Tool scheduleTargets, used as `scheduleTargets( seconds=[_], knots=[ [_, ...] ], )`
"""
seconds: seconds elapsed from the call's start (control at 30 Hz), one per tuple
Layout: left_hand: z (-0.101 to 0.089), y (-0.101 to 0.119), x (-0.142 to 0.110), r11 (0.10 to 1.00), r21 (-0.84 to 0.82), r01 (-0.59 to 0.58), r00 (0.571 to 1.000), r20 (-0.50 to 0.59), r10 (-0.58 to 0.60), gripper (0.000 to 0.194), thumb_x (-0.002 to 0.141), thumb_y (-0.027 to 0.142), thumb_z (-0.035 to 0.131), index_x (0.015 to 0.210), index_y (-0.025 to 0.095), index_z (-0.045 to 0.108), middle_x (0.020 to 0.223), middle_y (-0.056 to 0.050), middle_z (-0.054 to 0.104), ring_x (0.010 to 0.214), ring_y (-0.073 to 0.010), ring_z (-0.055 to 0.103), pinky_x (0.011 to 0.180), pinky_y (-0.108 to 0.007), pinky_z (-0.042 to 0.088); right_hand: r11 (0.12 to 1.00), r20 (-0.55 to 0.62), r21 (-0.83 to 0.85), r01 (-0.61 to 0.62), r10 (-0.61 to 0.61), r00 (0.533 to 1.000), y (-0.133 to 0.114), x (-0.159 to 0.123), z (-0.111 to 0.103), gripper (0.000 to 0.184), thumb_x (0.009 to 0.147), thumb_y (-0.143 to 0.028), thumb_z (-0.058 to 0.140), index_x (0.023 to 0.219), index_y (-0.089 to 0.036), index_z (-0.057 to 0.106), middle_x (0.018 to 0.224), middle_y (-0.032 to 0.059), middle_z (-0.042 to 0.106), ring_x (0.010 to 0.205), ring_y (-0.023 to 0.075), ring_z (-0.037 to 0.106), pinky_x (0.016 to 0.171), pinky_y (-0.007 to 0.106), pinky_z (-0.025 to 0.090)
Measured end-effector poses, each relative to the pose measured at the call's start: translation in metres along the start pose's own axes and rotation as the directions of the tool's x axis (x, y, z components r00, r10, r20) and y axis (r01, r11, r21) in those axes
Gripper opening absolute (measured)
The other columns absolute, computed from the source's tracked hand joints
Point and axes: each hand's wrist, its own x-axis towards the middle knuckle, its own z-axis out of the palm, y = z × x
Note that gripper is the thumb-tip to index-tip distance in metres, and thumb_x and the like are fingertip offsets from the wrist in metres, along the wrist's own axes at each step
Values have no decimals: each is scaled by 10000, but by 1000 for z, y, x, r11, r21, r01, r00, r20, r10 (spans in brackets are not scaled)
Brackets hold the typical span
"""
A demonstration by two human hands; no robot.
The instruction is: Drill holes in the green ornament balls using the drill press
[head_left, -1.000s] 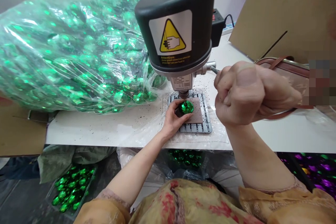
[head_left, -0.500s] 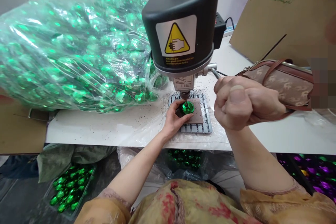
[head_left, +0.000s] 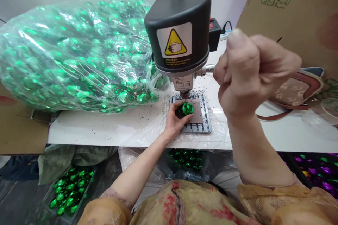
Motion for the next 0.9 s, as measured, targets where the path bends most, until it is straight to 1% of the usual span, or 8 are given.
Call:
scheduleTargets(
  seconds=[0.13, 0.23, 0.3, 0.37, 0.5, 0.6, 0.7, 0.9],
  knots=[
    [-9, 11, -42, 879, 248, -407, 911, 37, 411, 453, 802, 384, 802, 1149, 237, 550, 1183, -110, 666, 1092, -253, 670, 898, -406, 553, 1000, 32, -7, 23, -23, 999, -3, 11, 4, 462, 901, -143, 595, 512, -193, 351, 457, -60, 296, 413, 48, 288, 472, 305, 207],
    [-18, 12, -86, 526, 296, -798, 602, 345, 720, 336, 878, 364, 711, 1135, 211, 557, 1155, -125, 677, 961, -213, 670, 804, -363, 561, 995, 77, -90, -35, 42, 996, -2, 9, 0, 463, 945, -278, 551, 537, -187, 353, 512, -55, 289, 452, 23, 333, 494, 246, 274],
    [-24, 7, -110, 346, 300, -889, 458, 573, 680, 248, 905, 266, 651, 1130, 201, 569, 1153, -124, 688, 921, -186, 657, 840, -360, 552, 992, 76, -110, -57, 65, 995, -1, 7, -2, 477, 946, -345, 542, 536, -190, 353, 531, -53, 272, 460, 15, 344, 499, 225, 294],
    [-28, 0, -124, 285, 306, -908, 416, 733, 538, 261, 918, 225, 615, 1175, 202, 575, 1195, -121, 685, 962, -180, 657, 936, -379, 531, 996, 61, -84, -32, 38, 997, 1, 7, -2, 493, 936, -368, 564, 532, -193, 343, 522, -57, 255, 447, 12, 329, 478, 223, 278],
    [-34, -9, -122, 347, 266, -899, 428, 696, 576, 376, 944, 481, 599, 1184, 193, 589, 1214, -124, 676, 1063, -214, 645, 1013, -415, 518, 998, 53, -51, -26, 28, 998, 3, 7, -3, 500, 943, -323, 567, 525, -190, 328, 508, -61, 235, 434, 10, 332, 467, 232, 243],
    [-38, -5, -88, 442, 302, -845, 534, 532, 657, 231, 955, 326, 580, 1134, 179, 591, 1144, -121, 697, 1100, -224, 639, 994, -423, 553, 996, 65, -61, -70, 74, 995, 1, 6, -4, 486, 947, -300, 555, 516, -189, 361, 515, -55, 246, 447, 15, 341, 486, 236, 247],
    [-48, 4, -28, 489, 457, -743, 669, 508, 542, 270, 913, 59, 434, 1094, 174, 598, 1139, -130, 699, 1240, -250, 606, 1055, -468, 535, 997, 69, -37, -66, 69, 995, 1, 5, -6, 477, 943, -293, 566, 514, -190, 383, 507, -54, 262, 449, 27, 330, 493, 256, 228],
    [-77, 35, 85, 131, 753, -645, 763, 625, 164, 355, 855, -20, 409, 1074, 112, 655, 1004, -155, 708, 1167, -316, 636, 1190, -589, 337, 998, 88, -6, -58, 59, 994, 5, 7, -8, 504, 923, -345, 607, 504, -203, 365, 468, -51, 301, 431, 52, 290, 479, 292, 212]
  ],
)
